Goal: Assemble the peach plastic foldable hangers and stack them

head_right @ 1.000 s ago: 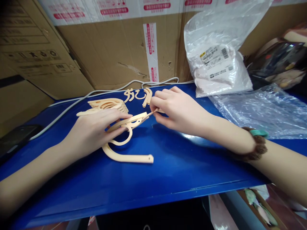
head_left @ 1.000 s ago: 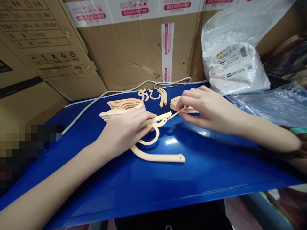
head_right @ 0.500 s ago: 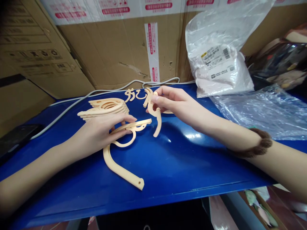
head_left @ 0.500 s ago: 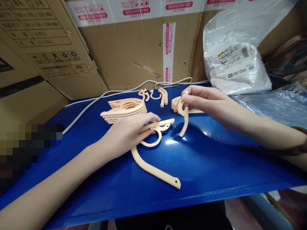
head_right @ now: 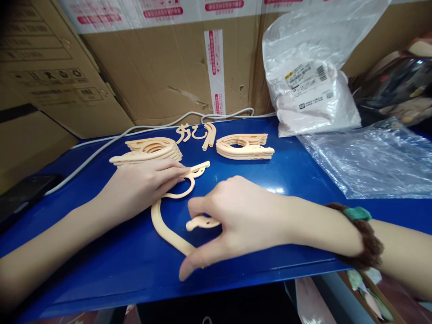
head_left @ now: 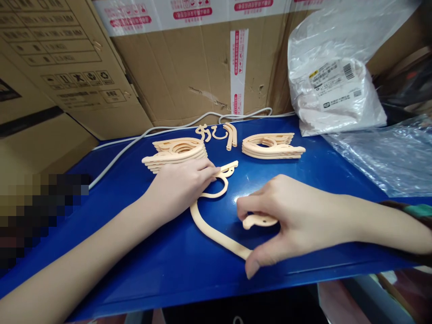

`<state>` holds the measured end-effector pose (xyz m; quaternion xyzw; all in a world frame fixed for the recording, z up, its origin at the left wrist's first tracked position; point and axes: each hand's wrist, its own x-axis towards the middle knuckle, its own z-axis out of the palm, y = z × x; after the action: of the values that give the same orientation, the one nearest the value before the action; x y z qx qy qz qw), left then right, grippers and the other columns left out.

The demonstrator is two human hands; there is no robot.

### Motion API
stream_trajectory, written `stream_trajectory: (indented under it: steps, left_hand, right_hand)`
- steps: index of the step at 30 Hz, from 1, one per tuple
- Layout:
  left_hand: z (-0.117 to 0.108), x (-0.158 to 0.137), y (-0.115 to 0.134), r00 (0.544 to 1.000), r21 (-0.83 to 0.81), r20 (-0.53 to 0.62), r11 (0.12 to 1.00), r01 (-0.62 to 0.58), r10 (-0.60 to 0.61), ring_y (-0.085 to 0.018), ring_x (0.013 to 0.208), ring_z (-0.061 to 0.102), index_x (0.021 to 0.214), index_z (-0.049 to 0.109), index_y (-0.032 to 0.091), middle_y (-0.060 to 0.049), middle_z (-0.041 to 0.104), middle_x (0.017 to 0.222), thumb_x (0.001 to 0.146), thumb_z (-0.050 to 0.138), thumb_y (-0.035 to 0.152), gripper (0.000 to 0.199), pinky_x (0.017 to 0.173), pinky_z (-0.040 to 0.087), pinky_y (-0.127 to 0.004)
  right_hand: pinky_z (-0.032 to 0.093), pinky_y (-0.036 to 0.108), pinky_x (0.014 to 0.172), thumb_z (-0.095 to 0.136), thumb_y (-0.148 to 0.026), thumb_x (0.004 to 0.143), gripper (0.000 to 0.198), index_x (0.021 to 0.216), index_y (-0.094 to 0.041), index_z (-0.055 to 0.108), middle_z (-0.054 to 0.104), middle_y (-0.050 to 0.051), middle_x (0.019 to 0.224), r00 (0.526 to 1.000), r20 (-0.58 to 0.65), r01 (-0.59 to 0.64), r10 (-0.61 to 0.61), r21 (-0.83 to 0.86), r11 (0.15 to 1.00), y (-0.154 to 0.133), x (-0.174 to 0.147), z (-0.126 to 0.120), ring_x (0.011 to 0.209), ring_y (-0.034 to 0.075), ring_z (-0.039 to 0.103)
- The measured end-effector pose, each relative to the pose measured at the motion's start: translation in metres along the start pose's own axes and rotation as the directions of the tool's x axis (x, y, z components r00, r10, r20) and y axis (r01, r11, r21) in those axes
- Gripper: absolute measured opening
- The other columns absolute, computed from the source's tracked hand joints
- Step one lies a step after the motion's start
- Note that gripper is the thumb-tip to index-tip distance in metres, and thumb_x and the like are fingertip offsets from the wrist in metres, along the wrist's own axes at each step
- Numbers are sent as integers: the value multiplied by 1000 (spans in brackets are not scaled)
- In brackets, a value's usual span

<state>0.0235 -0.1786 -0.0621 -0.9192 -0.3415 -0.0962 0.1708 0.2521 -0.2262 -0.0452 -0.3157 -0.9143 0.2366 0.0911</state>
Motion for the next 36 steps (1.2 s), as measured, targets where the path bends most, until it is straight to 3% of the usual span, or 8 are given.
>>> stream_trajectory:
  steps: [3,6,12,18,23,28,31,36]
  left_hand:
    - [1,0,3,1000,43,-9,999,19,-18,-23,93,70,109,69,21,-2,72,105,96,52,25,22,60,49,-28]
    - [3,0,3,999,55,-6,998,32,-31,-22,95,69,110,69,21,-3,72,104,96,53,24,22,62,49,-28]
    - [3,-2,1,999,47,-30,998,35,-34,-24,96,69,109,70,20,-4,73,105,95,54,22,21,68,51,-30]
    - [-1,-1,1,999,-3,-32,1000,18,-18,-22,91,70,103,72,23,-1,75,101,94,53,19,21,68,50,-29]
    - [-2,0,2,999,22,-29,999,25,-24,-22,86,70,101,72,23,-4,75,100,95,52,22,22,67,49,-29]
    - [-2,-2,2,999,69,4,997,43,-43,-23,81,70,101,72,23,-5,75,94,95,51,23,22,59,46,-30]
    - [-3,-2,4,999,59,-15,997,47,-46,-24,84,70,104,72,23,-6,75,97,97,48,26,25,61,47,-31]
    - [-7,-1,11,995,-3,-77,998,55,-56,-25,94,69,105,70,19,-7,74,102,99,44,30,29,73,51,-35]
  right_hand:
    - [23,23,47,68,-64,74,46,70,-21,51,49,-8,56,996,80,36,-31,-62,997,-4,-1,3,47,7,38]
    - [23,25,50,65,-50,82,31,77,-22,55,57,-5,63,995,99,43,-27,-155,987,0,-1,1,53,10,48]
    - [22,27,51,53,-29,89,11,88,-20,59,63,0,67,997,-31,-72,65,-345,936,22,2,-5,56,14,55]
    - [22,26,52,52,-32,90,16,98,-21,62,67,2,70,985,-142,-149,99,-410,900,35,8,-6,58,16,58]
    - [26,27,54,49,-41,93,27,103,-20,62,65,2,67,971,-198,-200,135,-358,912,34,9,-6,57,17,57]
    - [32,27,61,50,-44,93,30,106,-18,57,68,6,85,938,-321,-234,129,-314,920,32,7,-10,78,22,63]
    - [32,28,63,42,-39,97,24,100,-19,53,66,6,89,934,-327,-253,143,-322,913,31,8,-12,80,21,62]
    - [32,29,67,30,-37,102,30,86,-19,47,60,5,83,946,-285,-246,157,-309,919,34,11,-13,71,17,54]
